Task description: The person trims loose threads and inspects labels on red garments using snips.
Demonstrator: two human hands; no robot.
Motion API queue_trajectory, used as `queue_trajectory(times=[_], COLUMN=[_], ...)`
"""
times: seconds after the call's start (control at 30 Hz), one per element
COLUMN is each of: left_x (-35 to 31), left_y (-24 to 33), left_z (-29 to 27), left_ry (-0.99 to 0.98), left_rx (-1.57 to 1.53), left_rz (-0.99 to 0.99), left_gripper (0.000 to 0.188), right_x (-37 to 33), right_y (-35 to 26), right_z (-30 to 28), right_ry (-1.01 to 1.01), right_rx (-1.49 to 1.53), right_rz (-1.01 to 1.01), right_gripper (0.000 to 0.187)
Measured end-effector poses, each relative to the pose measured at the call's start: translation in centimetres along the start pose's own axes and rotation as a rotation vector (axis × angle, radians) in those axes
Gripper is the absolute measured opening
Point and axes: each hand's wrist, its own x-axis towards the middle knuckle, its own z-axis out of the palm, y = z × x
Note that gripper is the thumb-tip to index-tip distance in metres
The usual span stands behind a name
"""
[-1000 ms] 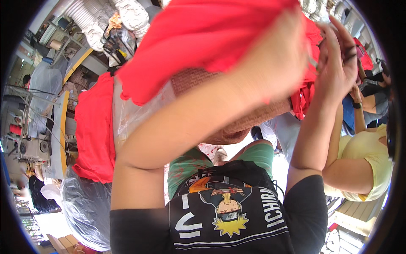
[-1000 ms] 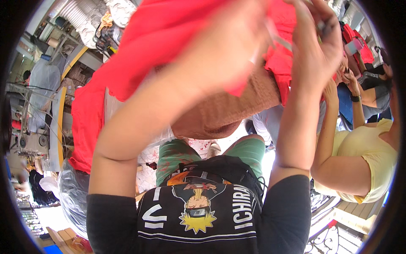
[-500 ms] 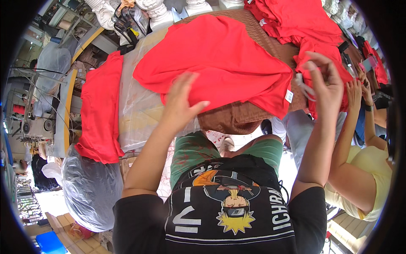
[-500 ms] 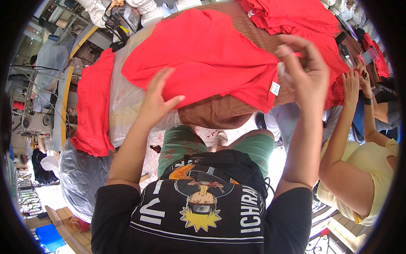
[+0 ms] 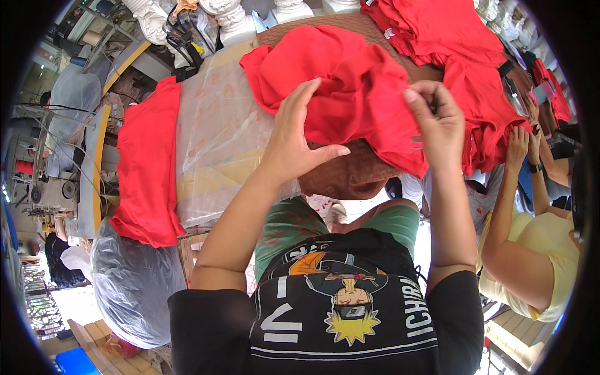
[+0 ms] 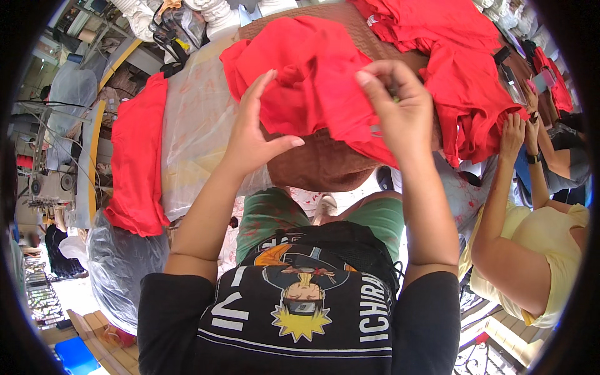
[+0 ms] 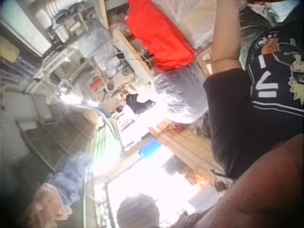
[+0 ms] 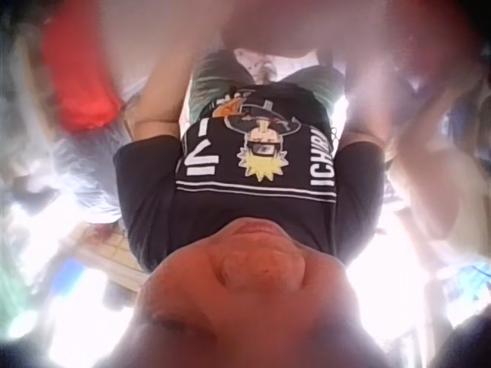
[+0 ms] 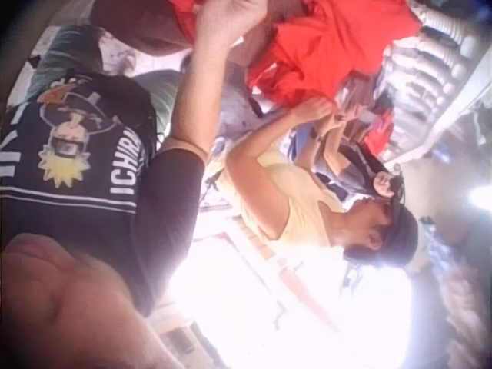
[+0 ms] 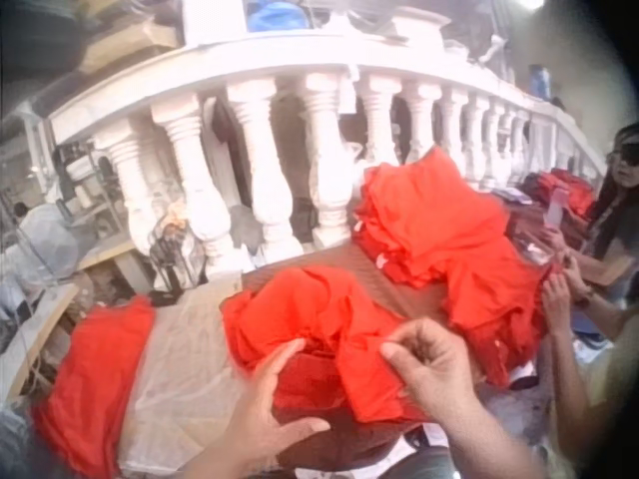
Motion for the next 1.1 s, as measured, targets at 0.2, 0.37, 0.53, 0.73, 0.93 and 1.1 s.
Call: queue_trajectory(times=[0.2,0.37,0.53,0.73,0.93,1.1], left_x=[-2.7,1.6,2.7,-1.0,-1.3,-2.2], left_y=[-8.0,-3.7,0.9,15.3,18.6,17.4], left_z=[4.3,-0.6,-2.2,-7.7,-6.8,-8.1], left_ry=[0.081,0.299,0.287,0.724,0.526,0.767], left_rx=[0.318,-0.35,-0.446,-0.622,-0.643,-0.085], left_rz=[-0.39,-0.522,-0.375,0.738,0.931,0.842], left_gripper=[0.061,0.025,0.017,0.025,0.036,0.034], right_x=[1.6,5.3,10.8,5.8,3.0,0.7], right_y=[-2.0,-3.5,6.3,6.1,3.9,1.5], right_z=[-2.4,-8.4,-15.8,-8.8,-7.4,-7.8], right_ry=[0.219,0.404,0.431,0.345,0.216,0.202], right_rx=[0.172,0.386,-0.154,-0.359,-0.293,-0.318], right_rz=[-0.216,-0.236,-0.17,-0.286,-0.214,-0.084], right_gripper=[0.014,0.017,0.032,0.025,0.021,0.02])
